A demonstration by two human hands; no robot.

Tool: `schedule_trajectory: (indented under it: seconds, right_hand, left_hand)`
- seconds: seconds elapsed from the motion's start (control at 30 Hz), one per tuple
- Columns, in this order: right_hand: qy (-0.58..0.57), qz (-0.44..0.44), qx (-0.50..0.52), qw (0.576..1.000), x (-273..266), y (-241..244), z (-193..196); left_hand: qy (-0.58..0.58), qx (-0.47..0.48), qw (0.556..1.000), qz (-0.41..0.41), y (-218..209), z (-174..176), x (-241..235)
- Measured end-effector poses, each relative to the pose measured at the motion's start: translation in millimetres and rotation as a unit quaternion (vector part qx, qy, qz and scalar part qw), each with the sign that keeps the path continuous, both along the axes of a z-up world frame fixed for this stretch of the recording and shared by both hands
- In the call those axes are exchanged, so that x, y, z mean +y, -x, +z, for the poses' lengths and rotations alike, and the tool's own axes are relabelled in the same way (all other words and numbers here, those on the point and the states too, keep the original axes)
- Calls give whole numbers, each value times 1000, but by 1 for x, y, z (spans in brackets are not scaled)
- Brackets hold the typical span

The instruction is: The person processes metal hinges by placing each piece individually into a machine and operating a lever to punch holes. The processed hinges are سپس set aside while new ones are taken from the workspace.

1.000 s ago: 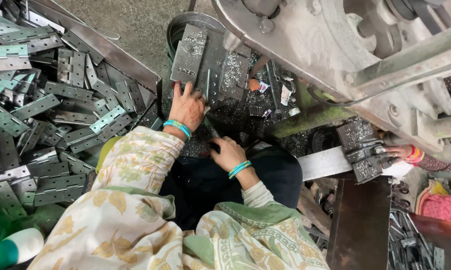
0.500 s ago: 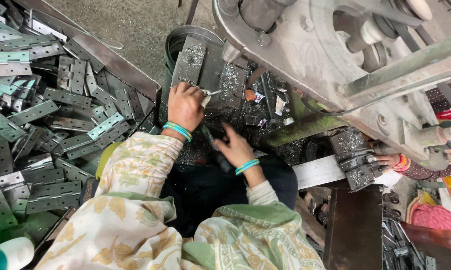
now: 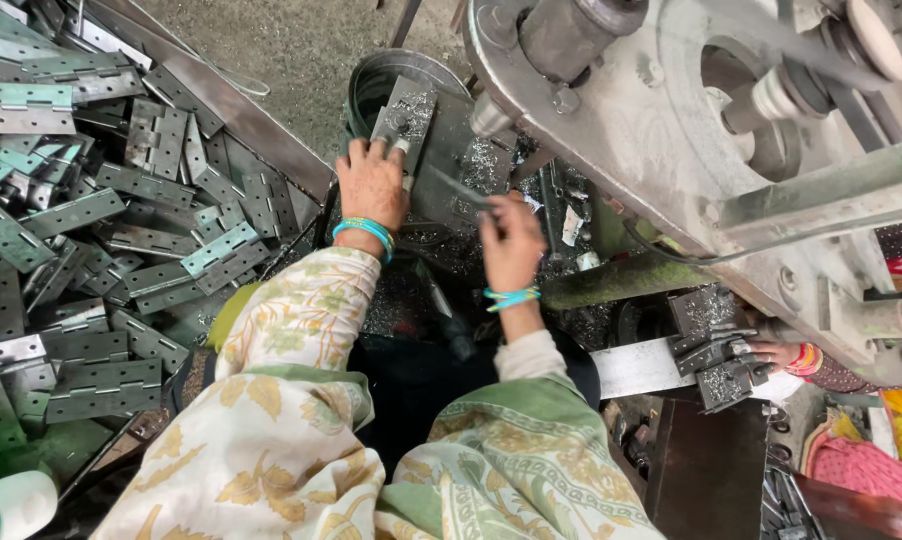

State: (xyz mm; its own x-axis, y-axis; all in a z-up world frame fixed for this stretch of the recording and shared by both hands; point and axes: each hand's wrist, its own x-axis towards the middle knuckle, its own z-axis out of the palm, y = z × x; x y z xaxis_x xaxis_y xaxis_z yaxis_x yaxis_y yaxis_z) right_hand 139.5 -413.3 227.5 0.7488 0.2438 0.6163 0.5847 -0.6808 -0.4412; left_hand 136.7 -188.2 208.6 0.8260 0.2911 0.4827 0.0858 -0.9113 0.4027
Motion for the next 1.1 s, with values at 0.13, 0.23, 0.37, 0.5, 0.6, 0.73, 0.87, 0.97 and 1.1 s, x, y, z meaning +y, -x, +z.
schedule_trajectory:
  seconds: [0.13,0.23,0.37,0.5,0.6,0.73,0.87,0.97,1.1]
  right_hand:
    - [230,43,15,972,45,13,-8]
    - [231,50,50,970,57,8,-14]
    - [173,95,80,977,43,11,-8]
    - [171,104,223,954,11,57,24]
    - [237,115,263,928,-1,89,38]
    - [306,52,313,898,4,117,12]
    - [252,11,314,915,1,134,-25]
    - [224,3,306,925,-3,145,-41]
    - [247,16,333,910,-6,140,-40]
  left_hand:
    - [35,10,998,-48,-8,-3,5]
    - [5,53,995,-87,-3,-10,-4]
    - [-49,111,983,-138,-2,-21,-26]
    - [-143,126,975,-116,-5,-33,-40]
    - [-123,154,974,-115,-16,-33,-46]
    - [-132,135,977,-99,-23,-30,-52]
    - [-124,136,979,-91,-25,-27,-54]
    - [-134,121,980,-87,-21,-28,-53]
    - [-148,113,979,-81,-18,-29,-51]
